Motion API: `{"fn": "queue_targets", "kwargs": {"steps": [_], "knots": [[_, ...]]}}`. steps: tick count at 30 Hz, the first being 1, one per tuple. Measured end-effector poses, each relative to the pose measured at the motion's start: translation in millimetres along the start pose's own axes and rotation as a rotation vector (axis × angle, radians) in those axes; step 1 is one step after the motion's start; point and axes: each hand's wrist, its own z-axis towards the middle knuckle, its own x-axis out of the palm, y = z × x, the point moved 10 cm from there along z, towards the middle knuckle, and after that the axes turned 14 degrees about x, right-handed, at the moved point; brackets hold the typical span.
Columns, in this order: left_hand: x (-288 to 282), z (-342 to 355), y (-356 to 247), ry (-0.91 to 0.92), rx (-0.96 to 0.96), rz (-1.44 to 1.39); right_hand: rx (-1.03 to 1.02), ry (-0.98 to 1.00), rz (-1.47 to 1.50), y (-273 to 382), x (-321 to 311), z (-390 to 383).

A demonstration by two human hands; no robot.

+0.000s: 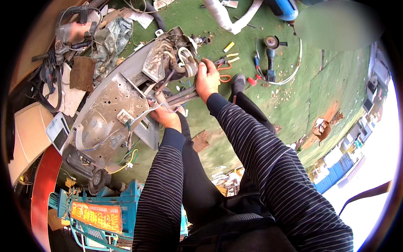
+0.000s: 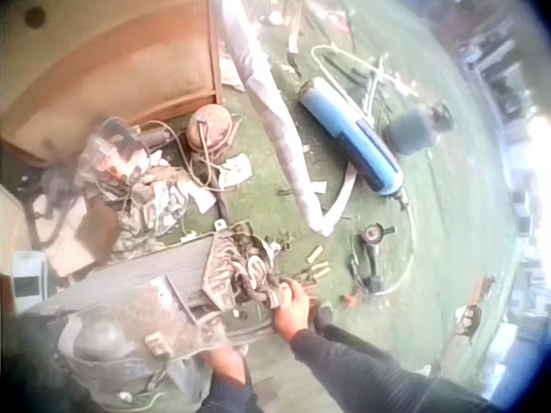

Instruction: The person is sitting on the floor in a workshop, repairing a disassembled appliance. They use a power drill to remove parts, pliers to strip wires, and a soldering iron to connect electrical components.

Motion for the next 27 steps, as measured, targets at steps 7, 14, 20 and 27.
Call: {"fn": "queue_targets", "kwargs": {"steps": [7,14,20,27], "knots": [[-23,32,29,-0.031,0.182,-0.034,0.885,0.408,0.485,-47,30,14],[-11,26,11,-0.034,0.151,-0.053,1.353,0.674,0.729,-58,68,32],[-5,13,-8,-0.029,0.22,-0.023,1.38,0.839,0.715,-63,85,39],[-21,22,-2,-0.091,0.283,0.042,1.22,0.985,0.361,-61,95,42]]}}
